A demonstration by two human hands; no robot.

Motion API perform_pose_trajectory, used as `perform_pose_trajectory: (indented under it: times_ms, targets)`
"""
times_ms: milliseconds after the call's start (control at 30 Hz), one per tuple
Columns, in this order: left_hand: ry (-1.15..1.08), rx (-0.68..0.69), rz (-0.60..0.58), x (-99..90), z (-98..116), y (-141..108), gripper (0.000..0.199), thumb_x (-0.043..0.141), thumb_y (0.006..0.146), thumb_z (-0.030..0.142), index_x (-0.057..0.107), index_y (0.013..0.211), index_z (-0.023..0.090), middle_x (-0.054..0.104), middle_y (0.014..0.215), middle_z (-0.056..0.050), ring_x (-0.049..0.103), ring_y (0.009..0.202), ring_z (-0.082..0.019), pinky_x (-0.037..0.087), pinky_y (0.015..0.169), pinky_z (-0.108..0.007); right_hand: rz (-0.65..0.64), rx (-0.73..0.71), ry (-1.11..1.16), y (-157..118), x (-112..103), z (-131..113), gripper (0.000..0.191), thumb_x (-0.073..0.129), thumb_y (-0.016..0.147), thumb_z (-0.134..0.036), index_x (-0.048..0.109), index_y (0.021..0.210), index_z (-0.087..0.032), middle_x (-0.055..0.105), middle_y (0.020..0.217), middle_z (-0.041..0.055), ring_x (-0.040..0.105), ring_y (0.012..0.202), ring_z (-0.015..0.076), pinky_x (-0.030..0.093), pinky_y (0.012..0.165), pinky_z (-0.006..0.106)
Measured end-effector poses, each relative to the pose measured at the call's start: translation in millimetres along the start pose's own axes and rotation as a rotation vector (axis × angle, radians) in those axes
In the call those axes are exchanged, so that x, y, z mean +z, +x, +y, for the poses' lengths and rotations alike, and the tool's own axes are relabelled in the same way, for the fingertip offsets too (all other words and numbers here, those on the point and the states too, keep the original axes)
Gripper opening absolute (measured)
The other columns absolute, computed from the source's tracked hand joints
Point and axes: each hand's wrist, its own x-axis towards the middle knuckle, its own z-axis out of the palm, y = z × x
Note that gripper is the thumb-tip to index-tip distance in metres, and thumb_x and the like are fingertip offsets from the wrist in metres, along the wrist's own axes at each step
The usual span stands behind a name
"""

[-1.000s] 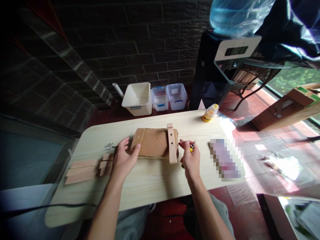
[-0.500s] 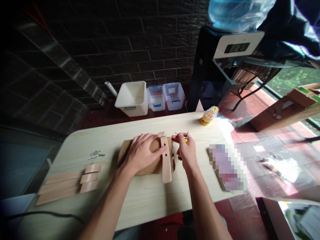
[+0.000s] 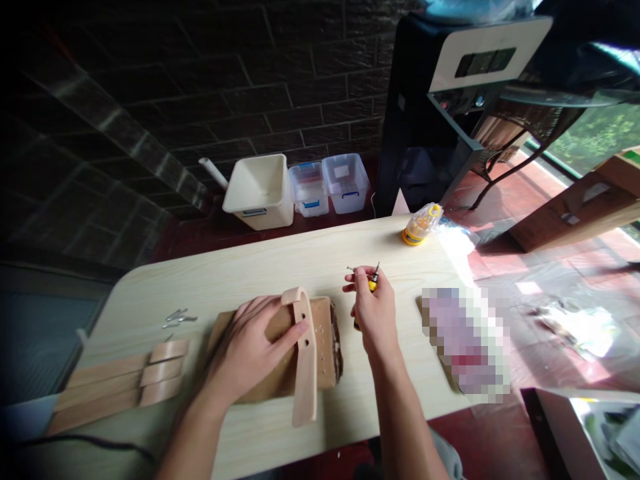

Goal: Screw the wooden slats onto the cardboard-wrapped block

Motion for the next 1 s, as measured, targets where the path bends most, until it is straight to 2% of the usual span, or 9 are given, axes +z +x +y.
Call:
perform_pose_trajectory:
  times_ms: [167, 300, 433, 633, 767, 900, 1000]
  targets:
    - [-0.012, 0.013, -0.010, -0.4, -2.6, -3.0, 0.038, 0.070, 0.097, 0.048, 0.065, 0.130, 0.029, 0.073, 0.129, -0.007, 0.065, 0.122, -0.030, 0.048, 0.107, -0.046, -0.034, 0.043, 0.029, -2.1, 10.2, 0.7, 0.039, 0.079, 0.082, -0.057, 0.068, 0.096, -0.022, 0.077, 0.096, 0.0057, 0.072, 0.070, 0.0174, 0.040, 0.038, 0.019]
    - [-0.023, 0.023, -0.008, -0.4, -6.8, -5.3, 0.050, 0.075, 0.092, 0.049, 0.062, 0.135, 0.028, 0.071, 0.133, -0.008, 0.064, 0.124, -0.032, 0.048, 0.110, -0.048, -0.040, 0.074, 0.087, -6.6, 20.0, -1.8, 0.040, 0.081, 0.081, -0.055, 0.068, 0.099, -0.023, 0.077, 0.101, 0.0055, 0.075, 0.078, 0.0194, 0.038, 0.038, 0.018]
    - [-0.032, -0.001, -0.009, -0.4, -9.5, -6.6, 0.053, 0.078, 0.089, 0.050, 0.062, 0.135, 0.029, 0.071, 0.133, -0.008, 0.064, 0.125, -0.032, 0.049, 0.110, -0.049, -0.022, 0.120, 0.135, -10.7, 25.3, -5.4, 0.040, 0.083, 0.079, -0.053, 0.066, 0.100, -0.022, 0.077, 0.105, 0.0059, 0.077, 0.085, 0.0207, 0.037, 0.037, 0.016]
    - [-0.125, -0.075, 0.030, 0.3, -8.8, -9.7, 0.070, 0.081, 0.089, 0.046, 0.051, 0.152, 0.038, 0.069, 0.138, -0.006, 0.066, 0.127, -0.031, 0.053, 0.110, -0.048, 0.053, 0.206, 0.243, -10.8, 24.8, -10.9, 0.040, 0.087, 0.074, -0.043, 0.068, 0.101, -0.021, 0.079, 0.111, 0.0081, 0.079, 0.087, 0.0207, 0.034, 0.037, 0.015]
    - [-0.209, -0.007, 0.079, 3.5, -9.1, -10.4, 0.046, 0.078, 0.093, 0.038, 0.062, 0.136, 0.039, 0.072, 0.135, -0.004, 0.066, 0.128, -0.029, 0.052, 0.113, -0.050, 0.076, 0.231, 0.290, -10.0, 25.5, -12.2, 0.039, 0.088, 0.072, -0.039, 0.067, 0.100, -0.022, 0.078, 0.109, 0.0067, 0.078, 0.083, 0.0184, 0.033, 0.037, 0.015]
    - [-0.296, -0.008, 0.116, 5.4, -9.6, -9.1, 0.037, 0.079, 0.092, 0.033, 0.063, 0.125, 0.035, 0.073, 0.134, -0.004, 0.067, 0.126, -0.028, 0.053, 0.111, -0.049, 0.065, 0.234, 0.309, -10.5, 27.1, -10.9, 0.038, 0.088, 0.072, -0.039, 0.067, 0.098, -0.022, 0.078, 0.106, 0.0052, 0.077, 0.081, 0.0169, 0.032, 0.037, 0.015]
    - [-0.206, 0.069, 0.062, 2.8, -10.2, -7.0, 0.009, 0.074, 0.095, 0.030, 0.072, 0.104, 0.033, 0.076, 0.128, -0.001, 0.066, 0.124, -0.027, 0.050, 0.110, -0.048, 0.051, 0.241, 0.310, -11.3, 28.5, -10.0, 0.037, 0.088, 0.072, -0.039, 0.067, 0.098, -0.022, 0.078, 0.105, 0.0045, 0.076, 0.080, 0.0160, 0.032, 0.037, 0.015]
